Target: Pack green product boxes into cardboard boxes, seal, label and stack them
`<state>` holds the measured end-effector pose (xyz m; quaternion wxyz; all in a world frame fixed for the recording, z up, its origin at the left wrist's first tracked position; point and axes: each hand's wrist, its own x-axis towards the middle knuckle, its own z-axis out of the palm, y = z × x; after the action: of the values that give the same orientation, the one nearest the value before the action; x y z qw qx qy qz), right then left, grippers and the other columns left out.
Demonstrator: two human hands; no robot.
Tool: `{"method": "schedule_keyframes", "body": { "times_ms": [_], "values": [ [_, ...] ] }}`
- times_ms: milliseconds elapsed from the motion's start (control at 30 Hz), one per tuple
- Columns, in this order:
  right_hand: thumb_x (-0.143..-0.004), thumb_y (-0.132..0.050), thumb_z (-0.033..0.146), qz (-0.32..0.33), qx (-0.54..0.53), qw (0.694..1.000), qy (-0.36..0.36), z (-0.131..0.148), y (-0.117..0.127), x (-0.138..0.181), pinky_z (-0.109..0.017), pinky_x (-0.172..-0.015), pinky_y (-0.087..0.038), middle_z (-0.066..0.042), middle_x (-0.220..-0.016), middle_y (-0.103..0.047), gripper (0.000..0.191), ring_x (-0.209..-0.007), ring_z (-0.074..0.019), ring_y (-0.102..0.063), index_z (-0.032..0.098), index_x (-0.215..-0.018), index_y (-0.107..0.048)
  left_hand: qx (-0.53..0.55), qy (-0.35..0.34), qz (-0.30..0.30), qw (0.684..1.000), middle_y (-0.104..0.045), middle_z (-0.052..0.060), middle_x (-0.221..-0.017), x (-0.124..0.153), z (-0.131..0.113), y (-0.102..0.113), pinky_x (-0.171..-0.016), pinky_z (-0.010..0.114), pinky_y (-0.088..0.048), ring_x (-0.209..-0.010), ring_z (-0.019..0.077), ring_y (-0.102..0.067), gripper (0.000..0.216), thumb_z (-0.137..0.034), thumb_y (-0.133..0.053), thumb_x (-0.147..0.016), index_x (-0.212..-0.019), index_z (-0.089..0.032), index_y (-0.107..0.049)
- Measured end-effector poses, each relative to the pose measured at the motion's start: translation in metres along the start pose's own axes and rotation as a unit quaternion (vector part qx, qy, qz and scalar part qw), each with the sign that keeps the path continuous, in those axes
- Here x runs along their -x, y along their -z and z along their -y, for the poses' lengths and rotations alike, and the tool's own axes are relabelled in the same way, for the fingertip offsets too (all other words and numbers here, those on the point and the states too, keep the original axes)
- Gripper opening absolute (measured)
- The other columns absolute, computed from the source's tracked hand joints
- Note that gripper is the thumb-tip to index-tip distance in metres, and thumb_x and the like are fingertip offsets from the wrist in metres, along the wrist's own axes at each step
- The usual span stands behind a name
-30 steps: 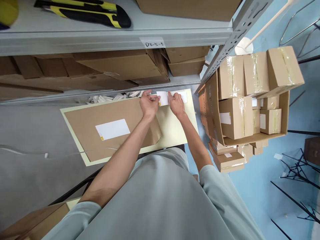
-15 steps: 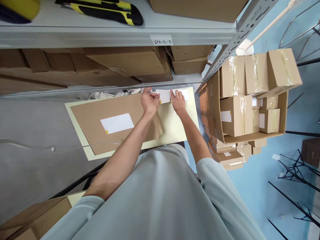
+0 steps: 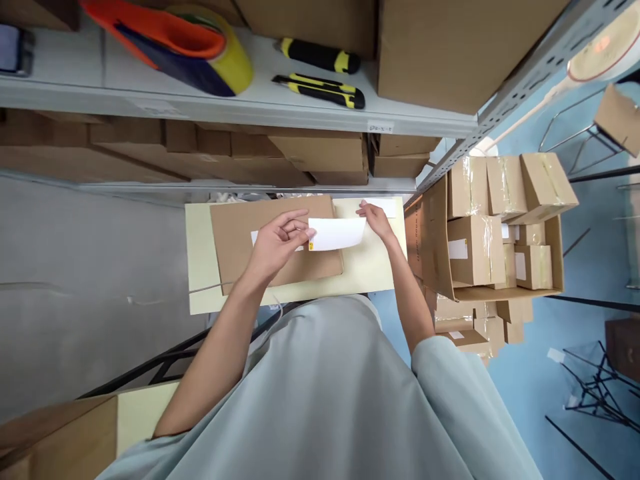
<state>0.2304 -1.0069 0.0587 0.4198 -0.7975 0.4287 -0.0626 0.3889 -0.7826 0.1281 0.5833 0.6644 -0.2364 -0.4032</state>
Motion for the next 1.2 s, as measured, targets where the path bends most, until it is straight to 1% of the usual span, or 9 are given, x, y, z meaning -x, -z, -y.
{"method": "schedule_keyframes", "body": {
  "times_ms": [33, 100, 200, 367, 567, 733, 900, 1000, 1200],
  "values": [
    [-0.115, -0.042, 0.064, 0.037, -0.078, 0.996, 0.010, 0.013, 0.006, 0.021, -0.035, -0.095, -0.060, -0.014, -0.112, -0.085, 0.064, -0.107, -0.0259, -0.078, 0.015, -0.127, -0.082, 0.003, 0.000, 0.012, 1.000, -0.079, 0.005, -0.095, 0.010, -0.004, 0.009, -0.080, 0.035, -0.063, -0.084, 0.0212, -0.077, 0.070, -0.059, -0.093, -0.076, -0.133, -0.023, -0.073],
    [-0.106, -0.049, 0.081, 0.090, -0.196, 0.976, 0.034, 0.042, 0.016, 0.069, -0.034, -0.095, -0.060, -0.011, -0.117, -0.085, 0.071, -0.111, -0.0256, -0.079, 0.023, -0.123, -0.085, 0.008, 0.000, 0.039, 0.999, -0.078, 0.004, -0.094, 0.027, -0.011, 0.024, -0.079, 0.035, -0.063, -0.082, 0.0206, -0.075, 0.069, -0.060, -0.093, -0.076, -0.131, -0.024, -0.075],
    [-0.086, -0.079, 0.081, 0.143, -0.199, 0.968, 0.054, 0.085, 0.016, 0.139, -0.032, -0.082, -0.057, -0.005, -0.099, -0.083, 0.056, -0.095, -0.0245, -0.076, 0.027, -0.093, -0.087, 0.012, -0.007, 0.066, 0.998, -0.077, 0.005, -0.094, 0.048, -0.017, 0.044, -0.075, 0.035, -0.063, -0.077, 0.0194, -0.073, 0.068, -0.062, -0.094, -0.075, -0.129, -0.025, -0.077],
    [-0.089, -0.085, 0.068, 0.160, -0.149, 0.974, 0.058, 0.133, -0.014, 0.201, -0.034, -0.068, -0.048, -0.001, -0.080, -0.074, 0.046, -0.072, -0.0204, -0.065, 0.027, -0.070, -0.079, 0.048, -0.041, 0.019, 0.998, -0.077, 0.007, -0.093, 0.081, -0.030, 0.077, -0.077, 0.039, -0.066, -0.076, 0.0210, -0.073, 0.059, -0.059, -0.094, -0.077, -0.124, -0.026, -0.081],
    [-0.090, -0.085, 0.059, 0.096, -0.141, 0.984, 0.057, 0.163, -0.040, 0.221, -0.035, -0.065, -0.046, -0.001, -0.074, -0.066, 0.039, -0.072, -0.0223, -0.062, 0.029, -0.067, -0.074, 0.085, -0.073, -0.038, 0.993, -0.073, 0.007, -0.083, 0.113, -0.039, 0.119, -0.081, 0.046, -0.068, -0.079, 0.0253, -0.077, 0.032, -0.053, -0.086, -0.085, -0.096, -0.023, -0.083],
    [-0.087, -0.087, 0.059, 0.059, -0.136, 0.988, 0.047, 0.177, -0.057, 0.225, -0.035, -0.063, -0.045, -0.002, -0.076, -0.065, 0.042, -0.073, -0.0224, -0.061, 0.027, -0.065, -0.070, 0.077, -0.083, -0.052, 0.992, -0.073, 0.008, -0.087, 0.121, -0.026, 0.145, -0.077, 0.043, -0.067, -0.082, 0.0255, -0.077, 0.024, -0.045, -0.082, -0.087, -0.085, -0.022, -0.078],
    [-0.084, -0.086, 0.063, 0.009, -0.139, 0.990, 0.037, 0.191, -0.075, 0.231, -0.035, -0.062, -0.045, -0.003, -0.077, -0.065, 0.044, -0.073, -0.0213, -0.058, 0.026, -0.065, -0.069, 0.057, -0.027, -0.090, 0.994, -0.069, 0.009, -0.076, 0.116, -0.009, 0.164, -0.075, 0.039, -0.065, -0.085, 0.0265, -0.078, 0.049, -0.059, -0.071, -0.100, -0.070, -0.020, -0.066],
    [-0.081, -0.087, 0.063, -0.012, -0.153, 0.988, 0.023, 0.204, -0.083, 0.236, -0.034, -0.061, -0.046, -0.003, -0.077, -0.066, 0.045, -0.071, -0.0208, -0.058, 0.026, -0.064, -0.068, 0.119, -0.004, -0.058, 0.991, -0.074, 0.013, -0.087, 0.119, -0.011, 0.174, -0.070, 0.040, -0.064, -0.087, 0.0282, -0.079, 0.057, -0.069, -0.058, -0.105, -0.080, -0.019, -0.073],
    [-0.077, -0.089, 0.065, -0.045, -0.206, 0.978, 0.002, 0.227, -0.090, 0.240, -0.033, -0.061, -0.048, -0.002, -0.076, -0.069, 0.045, -0.071, -0.0200, -0.058, 0.023, -0.070, -0.074, 0.166, -0.060, -0.017, 0.984, -0.078, 0.009, -0.092, 0.137, -0.034, 0.186, -0.059, 0.033, -0.055, -0.075, 0.0226, -0.074, 0.029, -0.045, -0.089, -0.082, -0.093, -0.020, -0.080]
  ]
}}
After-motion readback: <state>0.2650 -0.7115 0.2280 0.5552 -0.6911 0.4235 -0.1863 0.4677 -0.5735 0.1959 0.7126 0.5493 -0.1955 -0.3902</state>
